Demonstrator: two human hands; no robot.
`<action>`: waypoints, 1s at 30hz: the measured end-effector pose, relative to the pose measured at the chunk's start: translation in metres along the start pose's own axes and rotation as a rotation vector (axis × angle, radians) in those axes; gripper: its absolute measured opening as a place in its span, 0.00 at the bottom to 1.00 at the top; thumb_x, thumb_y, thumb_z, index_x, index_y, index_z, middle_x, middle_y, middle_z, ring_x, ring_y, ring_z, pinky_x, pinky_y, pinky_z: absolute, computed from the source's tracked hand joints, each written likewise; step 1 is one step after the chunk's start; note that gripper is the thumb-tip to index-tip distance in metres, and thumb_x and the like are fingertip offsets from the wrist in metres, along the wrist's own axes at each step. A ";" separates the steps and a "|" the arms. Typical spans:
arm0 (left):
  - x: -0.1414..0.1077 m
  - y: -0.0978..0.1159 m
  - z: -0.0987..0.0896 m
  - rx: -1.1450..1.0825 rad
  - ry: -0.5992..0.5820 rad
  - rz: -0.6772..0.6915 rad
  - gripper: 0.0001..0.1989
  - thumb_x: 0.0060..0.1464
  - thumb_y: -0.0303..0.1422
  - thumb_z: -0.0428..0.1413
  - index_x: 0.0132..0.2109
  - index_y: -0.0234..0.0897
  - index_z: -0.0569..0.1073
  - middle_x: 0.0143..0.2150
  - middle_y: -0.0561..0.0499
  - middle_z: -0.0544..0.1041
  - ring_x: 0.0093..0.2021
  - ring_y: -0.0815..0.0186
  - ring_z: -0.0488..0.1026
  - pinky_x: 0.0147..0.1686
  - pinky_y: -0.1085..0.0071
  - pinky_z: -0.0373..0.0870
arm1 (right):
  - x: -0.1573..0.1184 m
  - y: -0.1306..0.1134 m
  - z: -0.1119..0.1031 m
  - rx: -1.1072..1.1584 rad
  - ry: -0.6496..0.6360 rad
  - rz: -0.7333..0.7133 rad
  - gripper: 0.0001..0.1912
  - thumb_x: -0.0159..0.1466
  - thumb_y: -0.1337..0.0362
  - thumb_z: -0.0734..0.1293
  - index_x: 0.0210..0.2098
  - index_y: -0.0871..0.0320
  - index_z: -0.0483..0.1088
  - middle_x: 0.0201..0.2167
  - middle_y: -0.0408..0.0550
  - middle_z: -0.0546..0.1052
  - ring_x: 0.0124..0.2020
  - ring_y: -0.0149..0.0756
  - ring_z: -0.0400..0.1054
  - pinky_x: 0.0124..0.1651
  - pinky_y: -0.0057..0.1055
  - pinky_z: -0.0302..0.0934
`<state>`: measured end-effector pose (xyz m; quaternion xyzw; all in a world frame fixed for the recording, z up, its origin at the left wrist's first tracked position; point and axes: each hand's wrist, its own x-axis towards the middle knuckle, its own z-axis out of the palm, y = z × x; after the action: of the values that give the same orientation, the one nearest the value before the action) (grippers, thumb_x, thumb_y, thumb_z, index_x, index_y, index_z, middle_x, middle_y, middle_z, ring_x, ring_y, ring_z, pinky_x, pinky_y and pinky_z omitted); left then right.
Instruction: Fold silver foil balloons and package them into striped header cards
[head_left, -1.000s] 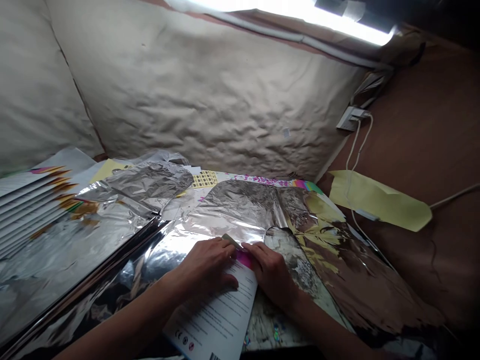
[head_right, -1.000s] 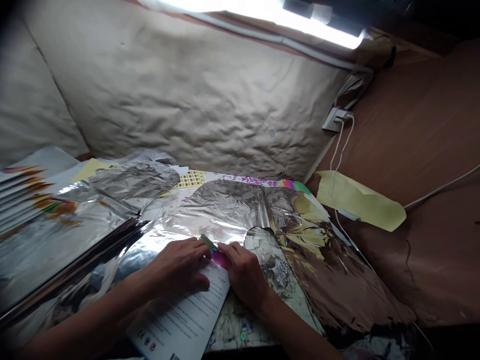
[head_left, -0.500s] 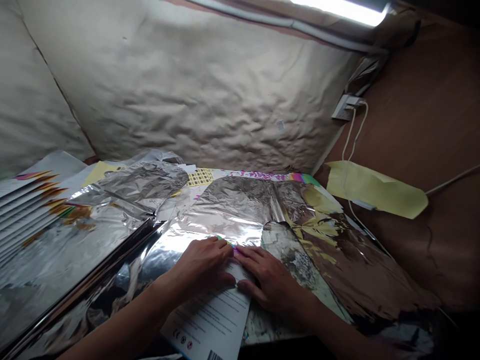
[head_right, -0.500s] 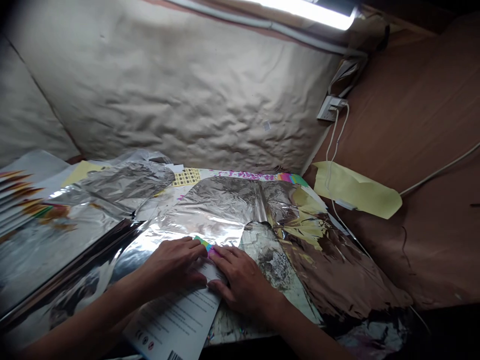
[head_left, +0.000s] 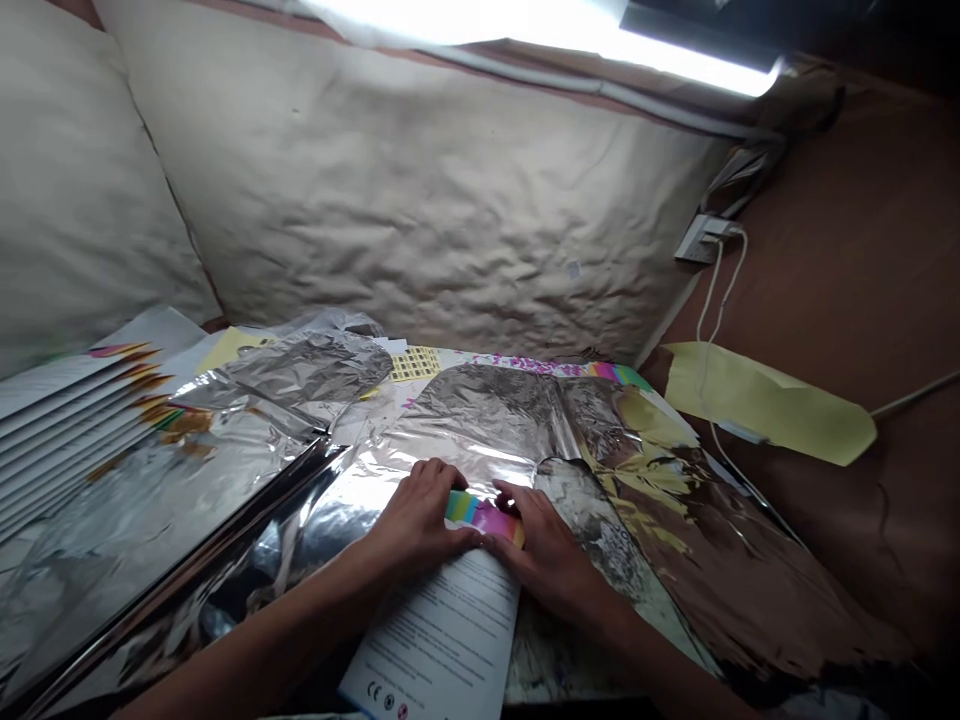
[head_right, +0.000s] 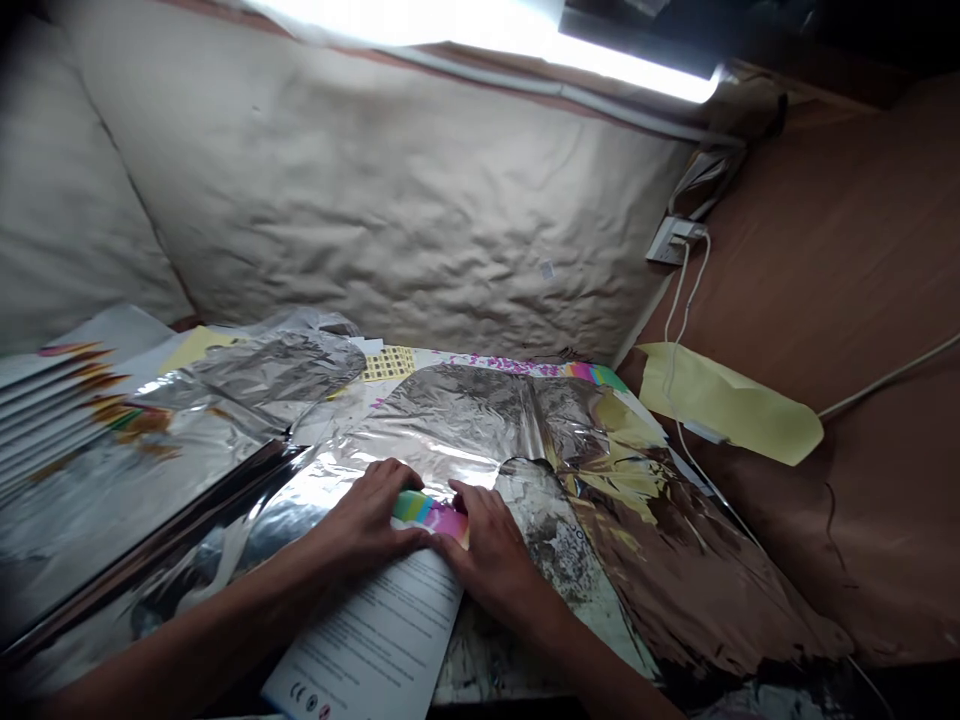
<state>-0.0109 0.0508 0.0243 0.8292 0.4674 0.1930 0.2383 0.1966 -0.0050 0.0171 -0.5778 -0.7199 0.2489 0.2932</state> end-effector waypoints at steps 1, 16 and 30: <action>0.001 0.001 -0.002 -0.105 -0.007 -0.035 0.26 0.43 0.46 0.64 0.46 0.39 0.69 0.45 0.47 0.71 0.46 0.56 0.68 0.45 0.61 0.67 | 0.004 0.001 -0.003 0.048 -0.016 0.035 0.31 0.61 0.55 0.69 0.61 0.56 0.63 0.55 0.53 0.71 0.55 0.45 0.64 0.60 0.44 0.57; 0.011 -0.001 -0.013 -1.113 -0.017 -0.116 0.21 0.46 0.47 0.64 0.33 0.31 0.71 0.26 0.53 0.70 0.24 0.71 0.66 0.25 0.75 0.61 | 0.052 -0.011 -0.027 0.530 -0.316 0.067 0.18 0.57 0.51 0.72 0.32 0.62 0.76 0.26 0.43 0.73 0.28 0.31 0.63 0.32 0.26 0.55; 0.011 -0.009 -0.018 -0.767 0.097 -0.035 0.12 0.50 0.38 0.59 0.29 0.33 0.70 0.26 0.55 0.68 0.28 0.71 0.63 0.27 0.75 0.57 | 0.087 -0.053 -0.022 -0.212 -0.240 -0.130 0.10 0.55 0.69 0.66 0.36 0.58 0.75 0.29 0.47 0.76 0.32 0.37 0.68 0.36 0.30 0.56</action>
<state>-0.0210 0.0681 0.0345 0.6615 0.3862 0.3888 0.5120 0.1622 0.0695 0.0809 -0.5237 -0.8080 0.2191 0.1579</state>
